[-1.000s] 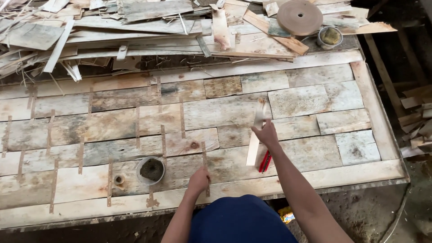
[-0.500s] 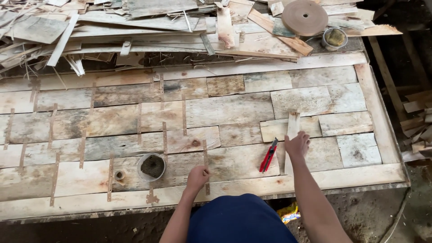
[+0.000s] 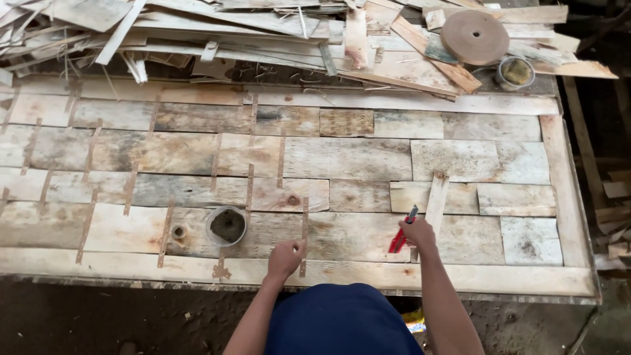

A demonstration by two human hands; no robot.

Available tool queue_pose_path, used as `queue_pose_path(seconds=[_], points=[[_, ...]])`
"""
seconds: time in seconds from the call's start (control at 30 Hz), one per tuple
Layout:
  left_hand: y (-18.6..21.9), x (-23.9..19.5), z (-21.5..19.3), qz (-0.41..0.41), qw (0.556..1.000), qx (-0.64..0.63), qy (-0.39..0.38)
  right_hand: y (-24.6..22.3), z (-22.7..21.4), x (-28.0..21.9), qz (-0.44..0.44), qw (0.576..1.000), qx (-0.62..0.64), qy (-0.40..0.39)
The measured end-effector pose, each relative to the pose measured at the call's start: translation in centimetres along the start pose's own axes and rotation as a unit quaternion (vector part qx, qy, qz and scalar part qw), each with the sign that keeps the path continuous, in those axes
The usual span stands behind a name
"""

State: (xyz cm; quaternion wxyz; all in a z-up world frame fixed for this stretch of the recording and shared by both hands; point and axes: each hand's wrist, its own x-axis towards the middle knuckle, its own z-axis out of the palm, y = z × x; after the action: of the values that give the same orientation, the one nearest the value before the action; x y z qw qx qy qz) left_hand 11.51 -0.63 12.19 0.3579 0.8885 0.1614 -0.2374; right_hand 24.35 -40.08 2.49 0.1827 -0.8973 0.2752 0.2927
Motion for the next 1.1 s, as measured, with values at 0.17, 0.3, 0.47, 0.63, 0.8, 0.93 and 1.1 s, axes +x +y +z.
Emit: queue_pose_path(seconds=[0.17, 0.3, 0.47, 0.63, 0.8, 0.93, 1.1], points=[[-6.0, 0.9, 2.5, -0.014, 0.997, 0.021, 0.068, 3.4, -2.9, 2.9, 0.006, 0.998, -0.003, 0.063], [-8.2, 0.3, 3.4, -0.02, 0.994, 0.012, 0.103, 4.8, -3.9, 2.7, 0.027, 0.994, -0.024, 0.105], [-9.1, 0.8, 4.8, -0.027, 0.991, 0.011, 0.127, -3.2, -3.9, 1.8, -0.133, 0.977, 0.017, 0.165], [-10.2, 0.7, 6.2, -0.02, 0.99, -0.03, 0.138, -12.4, 1.4, 3.8, -0.312, 0.934, 0.09, 0.147], [-12.8, -1.4, 6.6, 0.01, 0.969, -0.142, 0.2, -16.8, 2.4, 4.1, -0.28, 0.956, 0.009, 0.087], [-13.9, -4.5, 5.8, -0.066, 0.926, -0.325, 0.181, -17.6, 1.9, 4.7, -0.27, 0.961, 0.004, 0.058], [-18.2, -5.4, 7.8, -0.096, 0.865, -0.451, 0.196, -18.0, 1.6, 5.3, -0.248, 0.968, 0.018, 0.015]])
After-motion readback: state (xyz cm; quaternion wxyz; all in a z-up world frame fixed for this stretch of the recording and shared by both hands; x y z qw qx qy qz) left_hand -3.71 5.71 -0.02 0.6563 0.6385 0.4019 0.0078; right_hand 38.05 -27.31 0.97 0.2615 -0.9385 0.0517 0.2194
